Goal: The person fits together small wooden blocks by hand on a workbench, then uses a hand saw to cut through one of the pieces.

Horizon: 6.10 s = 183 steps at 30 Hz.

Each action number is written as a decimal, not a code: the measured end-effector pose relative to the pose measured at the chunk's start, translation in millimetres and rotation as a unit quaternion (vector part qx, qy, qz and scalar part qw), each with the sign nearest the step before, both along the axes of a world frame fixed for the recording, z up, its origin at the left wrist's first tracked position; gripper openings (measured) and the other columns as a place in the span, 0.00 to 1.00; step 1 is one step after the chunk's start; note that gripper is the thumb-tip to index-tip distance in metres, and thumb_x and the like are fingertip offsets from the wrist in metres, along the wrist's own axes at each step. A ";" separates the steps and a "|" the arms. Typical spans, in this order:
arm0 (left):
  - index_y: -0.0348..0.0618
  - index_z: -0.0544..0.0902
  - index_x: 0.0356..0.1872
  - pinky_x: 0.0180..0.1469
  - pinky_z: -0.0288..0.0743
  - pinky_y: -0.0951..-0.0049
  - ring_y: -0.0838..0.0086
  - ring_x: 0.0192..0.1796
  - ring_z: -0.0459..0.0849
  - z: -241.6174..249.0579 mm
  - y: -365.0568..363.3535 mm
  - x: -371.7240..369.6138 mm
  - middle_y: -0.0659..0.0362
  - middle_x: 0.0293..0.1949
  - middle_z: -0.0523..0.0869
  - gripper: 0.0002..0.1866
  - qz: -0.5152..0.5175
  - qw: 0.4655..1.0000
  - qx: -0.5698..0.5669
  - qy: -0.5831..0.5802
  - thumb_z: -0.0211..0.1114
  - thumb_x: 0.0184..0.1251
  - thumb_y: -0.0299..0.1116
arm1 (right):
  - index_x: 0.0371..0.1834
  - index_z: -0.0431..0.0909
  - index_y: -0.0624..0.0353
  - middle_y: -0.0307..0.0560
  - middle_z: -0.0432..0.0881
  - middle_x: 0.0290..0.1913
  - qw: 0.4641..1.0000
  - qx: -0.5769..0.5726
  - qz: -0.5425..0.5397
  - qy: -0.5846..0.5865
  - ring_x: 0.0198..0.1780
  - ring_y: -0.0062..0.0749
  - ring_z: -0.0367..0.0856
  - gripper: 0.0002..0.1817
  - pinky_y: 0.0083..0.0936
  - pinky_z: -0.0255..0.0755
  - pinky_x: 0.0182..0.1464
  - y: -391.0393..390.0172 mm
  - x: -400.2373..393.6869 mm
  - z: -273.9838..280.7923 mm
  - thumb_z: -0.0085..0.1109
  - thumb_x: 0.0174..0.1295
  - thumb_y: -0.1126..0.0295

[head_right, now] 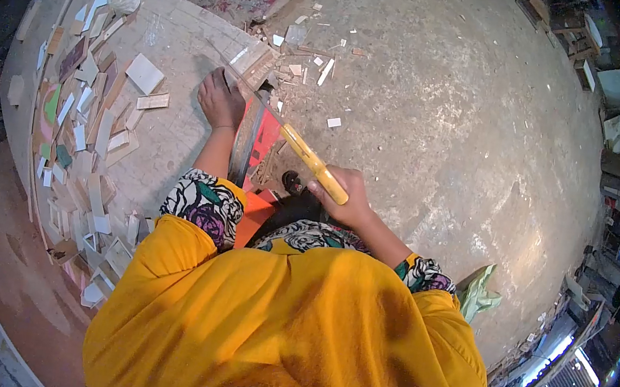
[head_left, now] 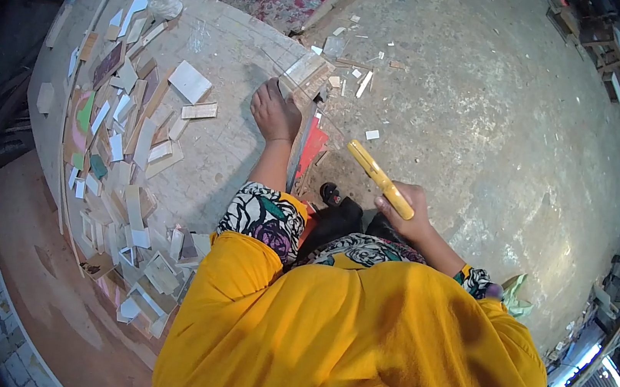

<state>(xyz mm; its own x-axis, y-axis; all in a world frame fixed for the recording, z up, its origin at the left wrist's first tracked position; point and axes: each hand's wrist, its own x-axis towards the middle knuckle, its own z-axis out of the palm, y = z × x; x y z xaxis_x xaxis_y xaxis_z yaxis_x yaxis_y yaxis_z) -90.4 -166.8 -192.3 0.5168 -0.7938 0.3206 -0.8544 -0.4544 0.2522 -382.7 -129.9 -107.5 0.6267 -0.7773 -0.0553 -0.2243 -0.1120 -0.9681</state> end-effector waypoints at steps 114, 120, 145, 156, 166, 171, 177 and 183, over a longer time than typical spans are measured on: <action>0.39 0.72 0.49 0.53 0.64 0.58 0.56 0.51 0.71 -3.5 -3.5 0.2 0.52 0.45 0.73 0.21 0.018 0.999 -0.045 0.012 0.60 0.50 0.31 | 0.47 0.74 0.57 0.52 0.82 0.35 0.996 -0.073 0.046 -0.012 0.32 0.41 0.83 0.16 0.24 0.73 0.33 0.1 10.5 31.4 0.60 0.54 0.78; 0.40 0.72 0.49 0.53 0.64 0.58 0.56 0.50 0.71 -7.1 -2.7 1.3 0.52 0.44 0.73 0.21 0.011 0.998 -0.054 0.005 0.61 0.50 0.30 | 0.47 0.74 0.59 0.52 0.82 0.37 0.996 -0.080 0.040 -0.019 0.32 0.40 0.83 0.16 0.23 0.74 0.33 -1.6 10.6 30.9 0.60 0.53 0.78; 0.38 0.73 0.49 0.56 0.64 0.59 0.55 0.52 0.71 -8.5 -1.0 4.7 0.50 0.48 0.74 0.22 0.011 0.998 -0.038 0.041 0.60 0.49 0.29 | 0.45 0.76 0.58 0.52 0.82 0.40 0.990 -0.116 0.079 -0.016 0.34 0.43 0.83 0.15 0.26 0.74 0.35 -5.8 -5.6 0.1 0.60 0.52 0.77; 0.33 0.72 0.46 0.57 0.63 0.58 0.54 0.52 0.71 -11.5 3.0 7.1 0.48 0.46 0.75 0.21 -0.045 0.995 -0.081 0.032 0.59 0.47 0.28 | 0.53 0.70 0.54 0.55 0.80 0.43 0.984 -0.153 0.002 -0.095 0.38 0.50 0.82 0.22 0.29 0.75 0.38 -48.4 113.2 -37.9 0.61 0.54 0.73; 0.34 0.74 0.44 0.58 0.63 0.58 0.53 0.52 0.72 -15.3 2.8 7.1 0.47 0.47 0.75 0.20 -0.042 0.994 -0.091 0.047 0.61 0.46 0.28 | 0.32 0.74 0.58 0.52 0.78 0.27 0.987 -0.158 -0.011 0.001 0.28 0.49 0.79 0.10 0.32 0.73 0.30 -40.5 109.5 -57.8 0.63 0.51 0.69; 0.35 0.76 0.41 0.55 0.64 0.57 0.51 0.50 0.72 -22.4 5.8 10.4 0.47 0.44 0.76 0.17 -0.027 0.975 -0.123 0.184 0.61 0.49 0.32 | 0.29 0.75 0.57 0.53 0.77 0.25 0.961 -0.260 0.090 -0.005 0.27 0.51 0.77 0.11 0.38 0.71 0.29 -37.0 112.6 -56.7 0.63 0.49 0.64; 0.38 0.78 0.38 0.53 0.65 0.56 0.52 0.48 0.72 -10.0 4.7 5.8 0.49 0.41 0.76 0.15 -0.034 0.986 -0.110 0.121 0.61 0.49 0.34 | 0.29 0.73 0.60 0.54 0.74 0.24 0.971 -0.215 0.104 0.004 0.26 0.53 0.75 0.11 0.37 0.69 0.27 -44.1 110.1 -48.3 0.62 0.52 0.65; 0.37 0.78 0.39 0.54 0.65 0.56 0.52 0.50 0.71 -10.7 3.8 5.8 0.50 0.43 0.76 0.16 -0.025 0.979 -0.129 0.157 0.62 0.49 0.35 | 0.29 0.74 0.59 0.53 0.75 0.24 0.973 -0.219 0.064 0.040 0.25 0.53 0.75 0.10 0.38 0.69 0.26 -34.0 118.0 -55.7 0.62 0.52 0.65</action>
